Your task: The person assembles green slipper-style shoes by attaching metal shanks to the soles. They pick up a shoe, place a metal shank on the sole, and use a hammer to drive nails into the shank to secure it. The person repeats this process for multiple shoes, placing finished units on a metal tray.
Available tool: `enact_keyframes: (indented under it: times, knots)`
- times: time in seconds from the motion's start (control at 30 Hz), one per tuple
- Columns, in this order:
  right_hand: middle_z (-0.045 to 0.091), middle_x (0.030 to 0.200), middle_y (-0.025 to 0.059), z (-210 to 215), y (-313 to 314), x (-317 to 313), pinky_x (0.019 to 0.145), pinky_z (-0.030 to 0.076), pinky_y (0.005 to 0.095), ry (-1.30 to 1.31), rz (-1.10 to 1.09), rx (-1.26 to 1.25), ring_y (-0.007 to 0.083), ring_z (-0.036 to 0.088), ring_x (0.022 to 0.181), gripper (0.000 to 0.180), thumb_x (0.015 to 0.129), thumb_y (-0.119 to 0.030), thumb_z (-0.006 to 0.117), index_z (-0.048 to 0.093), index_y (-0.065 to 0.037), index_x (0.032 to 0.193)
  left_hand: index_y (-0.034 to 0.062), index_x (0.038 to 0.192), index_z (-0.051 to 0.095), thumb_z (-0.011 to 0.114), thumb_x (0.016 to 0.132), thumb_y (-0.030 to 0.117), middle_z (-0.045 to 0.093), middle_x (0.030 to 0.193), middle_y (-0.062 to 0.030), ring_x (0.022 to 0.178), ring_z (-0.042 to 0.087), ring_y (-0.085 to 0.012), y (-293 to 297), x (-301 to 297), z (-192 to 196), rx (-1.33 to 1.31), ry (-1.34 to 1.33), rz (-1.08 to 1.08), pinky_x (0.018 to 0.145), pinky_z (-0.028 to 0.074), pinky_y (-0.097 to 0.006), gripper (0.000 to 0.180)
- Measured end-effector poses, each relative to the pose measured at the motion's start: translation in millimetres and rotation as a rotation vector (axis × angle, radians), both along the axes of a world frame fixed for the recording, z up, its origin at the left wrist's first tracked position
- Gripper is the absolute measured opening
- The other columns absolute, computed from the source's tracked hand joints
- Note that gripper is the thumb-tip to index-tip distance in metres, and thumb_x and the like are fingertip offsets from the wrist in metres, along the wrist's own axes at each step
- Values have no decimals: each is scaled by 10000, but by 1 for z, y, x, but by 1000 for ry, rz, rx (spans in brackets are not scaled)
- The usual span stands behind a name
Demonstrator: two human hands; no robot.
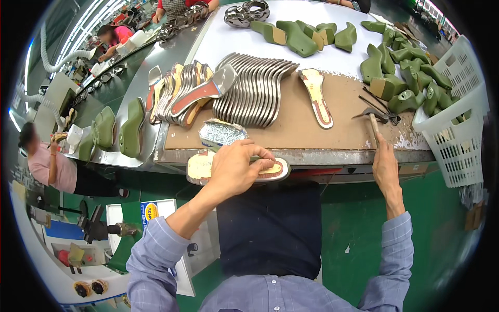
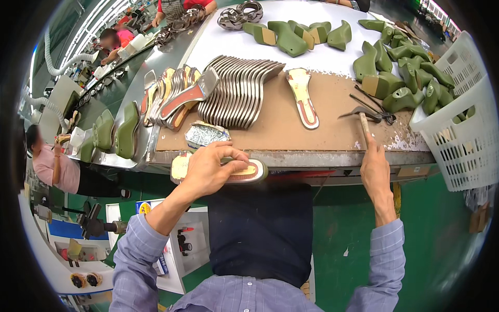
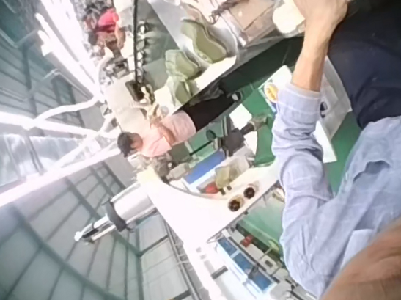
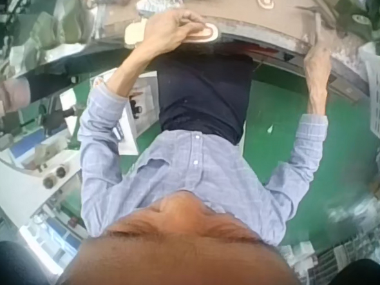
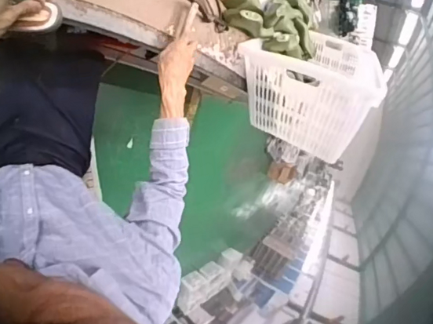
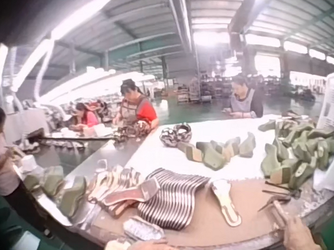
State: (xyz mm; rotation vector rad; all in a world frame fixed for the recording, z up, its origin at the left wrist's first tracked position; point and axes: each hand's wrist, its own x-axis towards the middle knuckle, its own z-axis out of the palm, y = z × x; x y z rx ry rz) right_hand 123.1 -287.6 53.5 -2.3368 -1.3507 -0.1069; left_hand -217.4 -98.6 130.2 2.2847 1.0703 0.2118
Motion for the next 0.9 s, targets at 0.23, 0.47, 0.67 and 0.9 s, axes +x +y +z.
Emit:
enact_keyframes:
  times: [0.23, 0.47, 0.67, 0.9]
  knots:
    - [523, 709, -11, 47, -35, -102, 443, 382, 233, 1018, -63, 232, 34, 411, 491, 457, 1049, -88, 461, 413, -72, 1504, 175, 923, 806, 770, 837, 294, 764, 1017, -49, 1063, 675, -274, -1, -2, -5, 87, -71, -46, 884, 513, -398, 152]
    - [645, 765, 80, 87, -37, -134, 519, 447, 242, 463, 467, 395, 80, 529, 579, 438, 888, 67, 652, 608, 24, 1322, 161, 904, 810, 788, 819, 299, 763, 949, -31, 870, 700, -263, -5, -4, -6, 61, -95, -74, 772, 531, -373, 163]
    - [683, 821, 133, 95, -15, -154, 573, 517, 287, 397, 596, 273, 195, 610, 594, 451, 868, 33, 714, 632, -46, 1304, 112, 908, 783, 787, 808, 319, 744, 864, -86, 820, 686, -319, -6, 2, 5, 16, 30, -55, 742, 527, -416, 230]
    - [554, 710, 23, 56, -46, -133, 430, 388, 221, 994, 270, 438, 59, 448, 475, 437, 1070, -232, 513, 393, -69, 1457, 132, 1243, 630, 796, 780, 459, 660, 1191, -149, 1099, 627, -349, 14, -47, 6, 601, 179, -432, 994, 437, -432, 591]
